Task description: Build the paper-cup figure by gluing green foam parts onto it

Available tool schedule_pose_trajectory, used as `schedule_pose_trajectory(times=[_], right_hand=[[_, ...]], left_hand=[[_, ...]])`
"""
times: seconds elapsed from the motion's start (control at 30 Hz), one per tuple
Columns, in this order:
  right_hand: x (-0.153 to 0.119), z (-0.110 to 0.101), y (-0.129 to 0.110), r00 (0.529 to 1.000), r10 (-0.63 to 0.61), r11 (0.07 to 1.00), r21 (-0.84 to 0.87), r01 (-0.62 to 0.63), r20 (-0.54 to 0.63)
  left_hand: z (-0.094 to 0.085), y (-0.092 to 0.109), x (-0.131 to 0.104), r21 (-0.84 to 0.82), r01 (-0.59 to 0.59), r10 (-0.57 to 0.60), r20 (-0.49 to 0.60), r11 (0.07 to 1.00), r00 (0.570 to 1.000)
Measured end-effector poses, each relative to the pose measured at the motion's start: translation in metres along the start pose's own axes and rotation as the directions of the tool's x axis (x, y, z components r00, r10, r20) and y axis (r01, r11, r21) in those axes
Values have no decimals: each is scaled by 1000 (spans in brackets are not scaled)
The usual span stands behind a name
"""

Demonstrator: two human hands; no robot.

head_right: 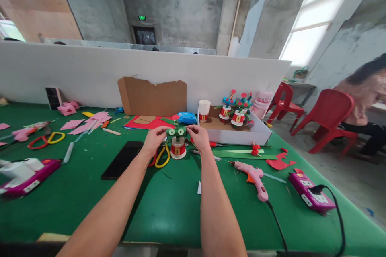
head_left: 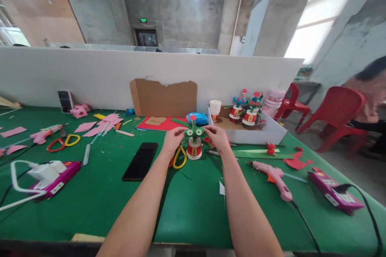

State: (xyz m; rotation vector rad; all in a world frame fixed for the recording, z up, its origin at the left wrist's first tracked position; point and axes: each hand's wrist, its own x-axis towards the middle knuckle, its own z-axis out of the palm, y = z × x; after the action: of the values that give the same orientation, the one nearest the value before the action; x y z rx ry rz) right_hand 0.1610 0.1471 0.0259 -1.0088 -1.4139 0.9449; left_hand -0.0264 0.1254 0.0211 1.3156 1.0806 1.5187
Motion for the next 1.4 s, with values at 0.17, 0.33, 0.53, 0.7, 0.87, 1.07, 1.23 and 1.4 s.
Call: schedule_pose_trajectory(times=[0.17, 0.33, 0.53, 0.7, 0.87, 1.07, 1.23, 1.4], right_hand=[[1, 4, 2, 998, 14, 999, -31, -16, -59], [2, 7, 4, 998, 21, 999, -39, -24, -66], [2, 7, 5, 996, 14, 999, -50, -18, -84], [0, 4, 0, 998, 24, 999, -19, -26, -63], [-3, 1, -5, 999, 31, 999, 16, -30, -42], [-4, -3, -13, 999, 41, 998, 48, -39, -32], [-5, -6, -16, 998, 55, 994, 95, -51, -37], [-5, -7, -15, 998, 46, 994, 104, -41, -53]], left_hand=[[0, -4, 2, 43, 13, -11, -32, 999, 999], [-1, -6, 3, 66, 23, -20, -47, 998, 999], [-1, -8, 2, 96, 14, -12, -28, 995, 1000], [0, -6, 0, 107, -28, 31, -26, 994, 999], [2, -3, -1, 121, -62, 64, -10, 991, 998], [0, -3, 0, 131, -55, 56, -6, 990, 998], [-2, -5, 1, 91, -59, 58, 11, 994, 998], [-5, -8, 4, 26, -58, 59, -17, 998, 998]])
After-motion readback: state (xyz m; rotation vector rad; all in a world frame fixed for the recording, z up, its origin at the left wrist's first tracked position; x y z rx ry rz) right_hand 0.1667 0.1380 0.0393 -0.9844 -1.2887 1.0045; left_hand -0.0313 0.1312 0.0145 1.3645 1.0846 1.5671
